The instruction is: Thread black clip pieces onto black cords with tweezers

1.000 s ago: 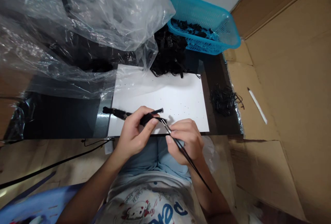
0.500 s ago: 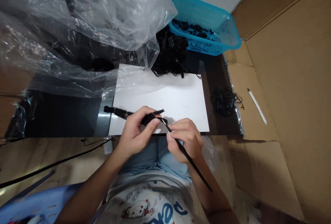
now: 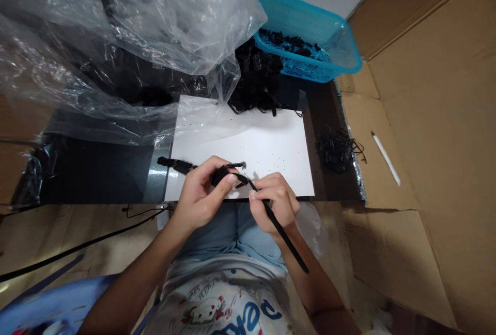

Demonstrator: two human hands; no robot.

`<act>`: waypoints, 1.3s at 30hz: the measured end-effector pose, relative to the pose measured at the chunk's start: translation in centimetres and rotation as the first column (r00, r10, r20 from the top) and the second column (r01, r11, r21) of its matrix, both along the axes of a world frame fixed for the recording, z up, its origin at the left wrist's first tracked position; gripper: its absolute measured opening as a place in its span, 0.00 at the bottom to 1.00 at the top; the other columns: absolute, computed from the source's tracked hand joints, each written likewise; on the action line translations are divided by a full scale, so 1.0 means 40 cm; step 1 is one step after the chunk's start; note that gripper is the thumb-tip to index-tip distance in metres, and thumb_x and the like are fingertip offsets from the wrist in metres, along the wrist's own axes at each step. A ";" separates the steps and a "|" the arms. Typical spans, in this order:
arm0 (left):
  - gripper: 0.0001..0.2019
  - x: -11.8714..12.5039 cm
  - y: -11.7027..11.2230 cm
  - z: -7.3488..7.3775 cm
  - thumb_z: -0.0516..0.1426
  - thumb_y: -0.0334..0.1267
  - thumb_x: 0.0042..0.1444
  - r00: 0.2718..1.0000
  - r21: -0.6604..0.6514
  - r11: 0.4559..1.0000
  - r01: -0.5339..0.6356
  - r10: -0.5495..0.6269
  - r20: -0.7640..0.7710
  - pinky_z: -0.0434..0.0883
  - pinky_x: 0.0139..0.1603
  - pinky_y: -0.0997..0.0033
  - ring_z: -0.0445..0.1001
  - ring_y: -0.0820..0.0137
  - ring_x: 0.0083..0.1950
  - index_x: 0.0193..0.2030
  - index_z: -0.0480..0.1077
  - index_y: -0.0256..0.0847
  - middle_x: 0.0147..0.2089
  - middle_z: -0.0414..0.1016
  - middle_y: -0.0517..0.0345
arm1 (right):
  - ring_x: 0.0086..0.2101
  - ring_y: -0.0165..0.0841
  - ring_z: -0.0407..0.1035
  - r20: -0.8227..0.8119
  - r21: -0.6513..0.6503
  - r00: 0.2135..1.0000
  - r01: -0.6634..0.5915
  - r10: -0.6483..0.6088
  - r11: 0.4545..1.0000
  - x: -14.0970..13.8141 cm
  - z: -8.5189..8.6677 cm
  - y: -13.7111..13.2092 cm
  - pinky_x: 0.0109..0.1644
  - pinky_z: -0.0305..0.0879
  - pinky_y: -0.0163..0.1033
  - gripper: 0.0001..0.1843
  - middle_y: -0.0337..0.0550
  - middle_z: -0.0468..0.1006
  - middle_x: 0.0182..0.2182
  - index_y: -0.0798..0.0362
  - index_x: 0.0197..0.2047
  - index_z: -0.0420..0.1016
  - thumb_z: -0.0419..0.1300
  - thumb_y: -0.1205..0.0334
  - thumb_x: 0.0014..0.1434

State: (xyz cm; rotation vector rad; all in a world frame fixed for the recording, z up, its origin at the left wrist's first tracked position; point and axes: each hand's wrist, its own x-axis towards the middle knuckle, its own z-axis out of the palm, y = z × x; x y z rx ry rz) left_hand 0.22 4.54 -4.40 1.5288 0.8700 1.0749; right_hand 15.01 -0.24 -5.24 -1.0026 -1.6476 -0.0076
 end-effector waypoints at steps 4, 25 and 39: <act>0.05 0.000 0.000 -0.006 0.60 0.39 0.60 1.000 0.021 1.000 0.016 -0.016 0.004 0.69 0.37 0.70 0.72 0.68 0.36 0.38 0.70 0.41 0.35 0.74 0.56 | 0.27 0.33 0.66 -0.063 -0.014 0.998 0.026 -0.026 1.000 0.010 -0.014 -0.001 0.28 0.67 0.39 0.13 0.41 0.71 0.29 0.52 0.35 0.64 0.56 0.79 0.52; 0.03 0.003 -0.003 -0.010 0.58 0.34 0.61 0.999 0.105 0.994 -0.009 0.006 0.033 0.67 0.40 0.71 0.72 0.69 0.39 0.41 0.69 0.42 0.37 0.73 0.57 | 0.28 0.31 0.66 -0.571 -0.211 0.820 -0.197 0.043 0.958 -0.014 0.001 -0.013 0.29 0.65 0.36 0.06 0.37 0.68 0.27 0.50 0.34 0.62 0.55 0.70 0.54; 0.07 -0.014 0.006 -0.012 0.61 0.37 0.55 0.967 -0.199 0.980 0.002 0.048 0.249 0.59 0.34 0.72 0.62 0.70 0.33 0.32 0.67 0.42 0.30 0.64 0.61 | 0.29 0.30 0.68 -0.841 -0.152 0.532 -0.405 0.097 0.901 -0.069 -0.017 0.014 0.32 0.65 0.34 0.07 0.38 0.67 0.28 0.50 0.38 0.69 0.58 0.57 0.59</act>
